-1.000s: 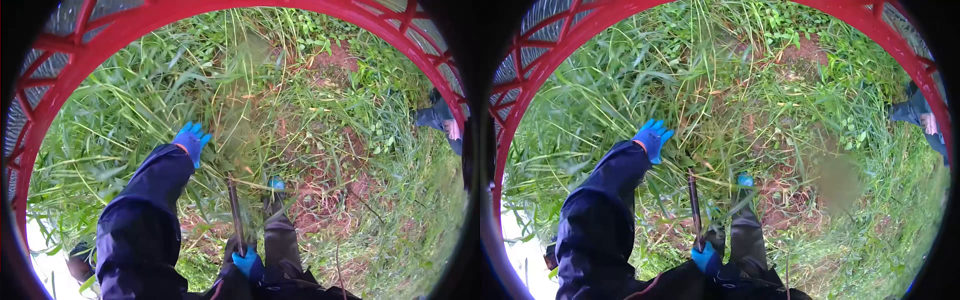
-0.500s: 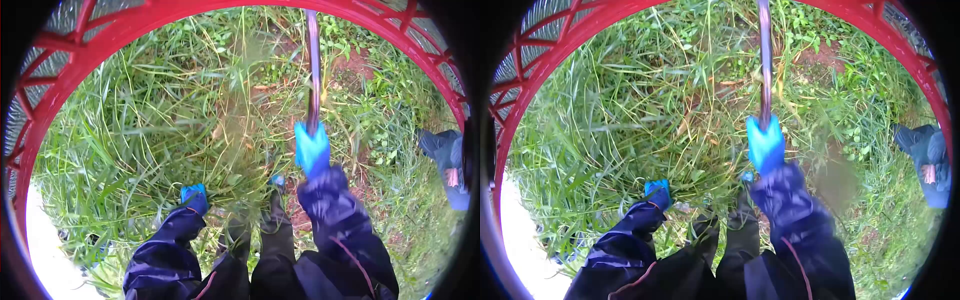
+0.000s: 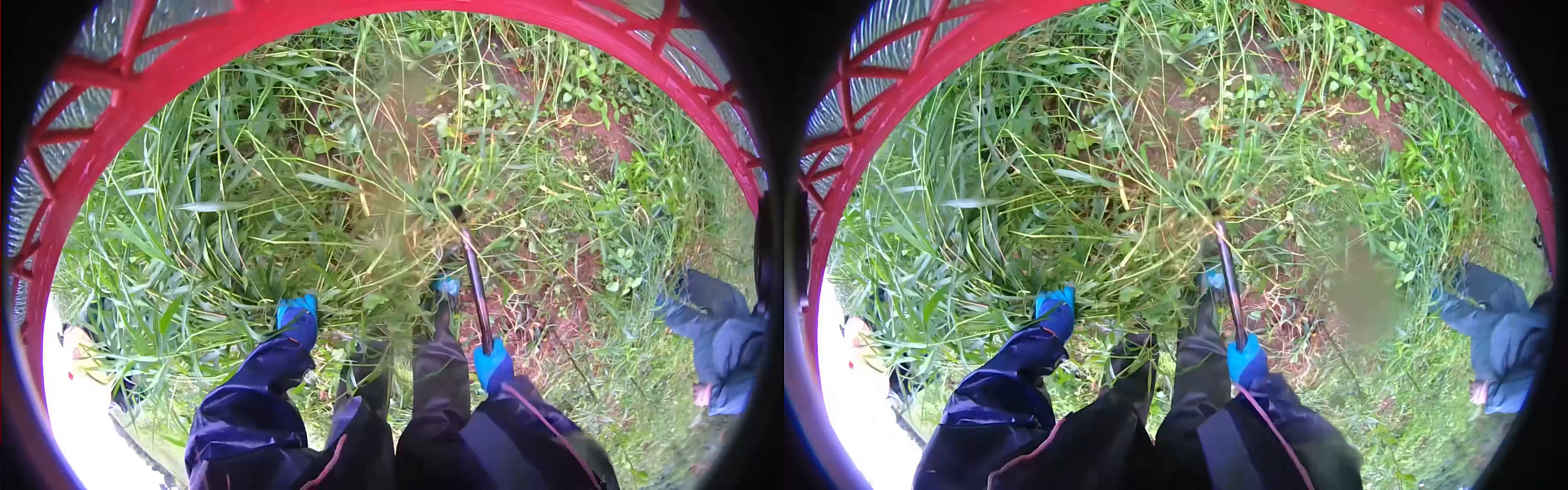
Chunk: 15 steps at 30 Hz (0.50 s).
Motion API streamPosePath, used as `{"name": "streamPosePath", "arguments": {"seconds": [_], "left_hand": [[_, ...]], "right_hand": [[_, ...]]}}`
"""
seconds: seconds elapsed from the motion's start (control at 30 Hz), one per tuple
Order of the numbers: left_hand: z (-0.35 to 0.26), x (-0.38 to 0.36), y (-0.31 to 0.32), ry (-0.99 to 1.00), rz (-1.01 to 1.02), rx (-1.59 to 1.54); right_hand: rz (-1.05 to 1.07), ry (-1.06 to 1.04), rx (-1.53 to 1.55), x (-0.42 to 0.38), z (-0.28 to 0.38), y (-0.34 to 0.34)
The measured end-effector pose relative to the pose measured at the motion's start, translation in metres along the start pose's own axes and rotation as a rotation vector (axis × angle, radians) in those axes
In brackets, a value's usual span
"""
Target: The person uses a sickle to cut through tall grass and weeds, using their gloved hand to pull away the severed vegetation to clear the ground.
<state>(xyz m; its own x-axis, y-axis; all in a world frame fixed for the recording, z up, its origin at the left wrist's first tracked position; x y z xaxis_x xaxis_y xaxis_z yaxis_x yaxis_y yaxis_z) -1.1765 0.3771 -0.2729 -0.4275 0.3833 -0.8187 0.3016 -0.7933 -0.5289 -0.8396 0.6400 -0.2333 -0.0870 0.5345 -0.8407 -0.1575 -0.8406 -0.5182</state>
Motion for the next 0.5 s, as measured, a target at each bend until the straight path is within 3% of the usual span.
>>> {"name": "streamPosePath", "arguments": {"seconds": [0.13,0.17,0.2,0.23,0.27,0.33,0.4,0.43,0.47,0.5], "left_hand": [[0.001,0.002,0.011,-0.032,-0.134,0.013],[0.003,0.002,0.015,-0.043,-0.128,0.018],[0.003,0.005,0.017,-0.057,-0.114,-0.008],[0.003,0.007,0.018,-0.071,-0.097,-0.034],[0.002,0.008,0.015,-0.077,-0.083,-0.031],[-0.001,0.005,0.010,-0.075,-0.046,-0.085],[0.000,0.004,0.017,-0.097,-0.034,-0.094],[0.000,0.001,0.012,-0.090,-0.107,-0.072],[-0.001,-0.003,0.006,-0.081,-0.184,-0.054],[-0.001,-0.007,0.004,-0.067,-0.234,-0.045]], "right_hand": [[-0.204,-0.252,-0.100,0.067,0.107,-0.037],[-0.120,-0.211,0.136,0.060,0.159,-0.048],[-0.230,-0.399,0.108,0.084,0.187,-0.039],[-0.282,-0.454,0.181,0.094,0.222,-0.034],[-0.223,-0.494,0.282,0.107,0.252,-0.024],[-0.166,-0.535,0.144,0.123,0.299,0.002],[-0.062,-0.604,-0.048,0.140,0.297,0.039],[0.037,-0.597,-0.084,0.153,0.265,0.060],[0.132,-0.587,-0.124,0.171,0.201,0.089],[0.065,-0.560,0.033,0.182,0.106,0.118]]}}
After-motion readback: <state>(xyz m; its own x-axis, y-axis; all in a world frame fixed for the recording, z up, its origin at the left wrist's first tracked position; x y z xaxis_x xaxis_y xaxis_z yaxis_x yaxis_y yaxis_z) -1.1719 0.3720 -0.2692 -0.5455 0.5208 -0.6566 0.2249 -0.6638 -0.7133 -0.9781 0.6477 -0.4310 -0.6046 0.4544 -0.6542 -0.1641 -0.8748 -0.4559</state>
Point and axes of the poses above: each hand's wrist, its own x-axis towards the middle knuckle, its own y-axis out of the palm, z = x × y, the point moved 7 cm from there along x, towards the middle knuckle, and after that the axes turned 1 degree about z, right-handed, at the moved point
